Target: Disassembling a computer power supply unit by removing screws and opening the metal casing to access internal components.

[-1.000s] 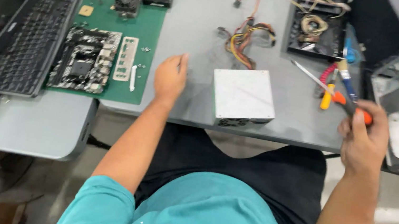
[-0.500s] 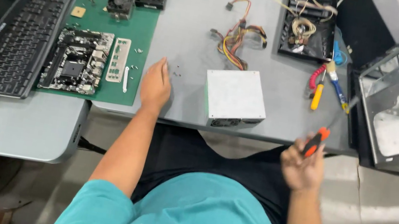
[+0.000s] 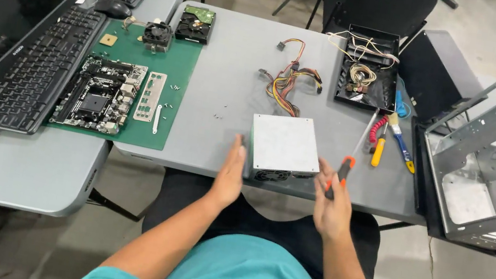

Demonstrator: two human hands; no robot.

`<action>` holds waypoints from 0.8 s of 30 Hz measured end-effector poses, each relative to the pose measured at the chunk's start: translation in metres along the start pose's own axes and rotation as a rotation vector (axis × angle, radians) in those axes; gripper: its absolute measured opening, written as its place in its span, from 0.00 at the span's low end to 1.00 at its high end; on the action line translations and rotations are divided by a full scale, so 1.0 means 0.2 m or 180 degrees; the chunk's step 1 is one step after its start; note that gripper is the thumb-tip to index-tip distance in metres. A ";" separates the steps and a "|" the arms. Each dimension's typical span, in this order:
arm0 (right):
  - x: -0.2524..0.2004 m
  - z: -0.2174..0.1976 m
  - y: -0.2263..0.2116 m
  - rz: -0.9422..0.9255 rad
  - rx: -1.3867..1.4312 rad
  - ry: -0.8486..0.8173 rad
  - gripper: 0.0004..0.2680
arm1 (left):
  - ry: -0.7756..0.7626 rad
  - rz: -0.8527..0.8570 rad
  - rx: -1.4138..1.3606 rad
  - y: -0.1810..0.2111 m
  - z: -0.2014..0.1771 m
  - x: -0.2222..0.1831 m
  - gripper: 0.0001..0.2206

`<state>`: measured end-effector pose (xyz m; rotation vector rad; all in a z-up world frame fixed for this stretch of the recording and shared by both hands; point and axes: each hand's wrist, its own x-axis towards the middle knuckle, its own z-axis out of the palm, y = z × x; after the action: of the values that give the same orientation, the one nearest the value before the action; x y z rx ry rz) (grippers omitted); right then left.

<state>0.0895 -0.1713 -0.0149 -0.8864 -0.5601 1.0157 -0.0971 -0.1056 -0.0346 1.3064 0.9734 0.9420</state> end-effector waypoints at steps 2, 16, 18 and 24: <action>0.07 -0.09 0.10 0.0010 -0.0081 -0.0107 0.10 | -0.0115 -0.0228 -0.0080 0.13 0.07 0.00 0.26; 0.10 0.28 -0.46 -0.1585 0.0413 -0.2267 0.09 | -0.0164 0.2613 -0.0344 0.68 0.06 0.05 0.26; 0.11 0.29 -0.49 -0.1331 0.1109 -0.2481 0.10 | -0.0261 0.3000 -0.0076 0.68 0.04 0.06 0.25; 0.09 0.32 -0.42 -0.1083 0.1342 -0.2286 0.08 | -0.0990 0.2143 -0.0746 0.49 0.07 0.02 0.30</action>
<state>0.0905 -0.1517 0.0908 -0.0212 -1.0111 1.0701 -0.0843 -0.1023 0.0637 1.5460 0.1596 1.2610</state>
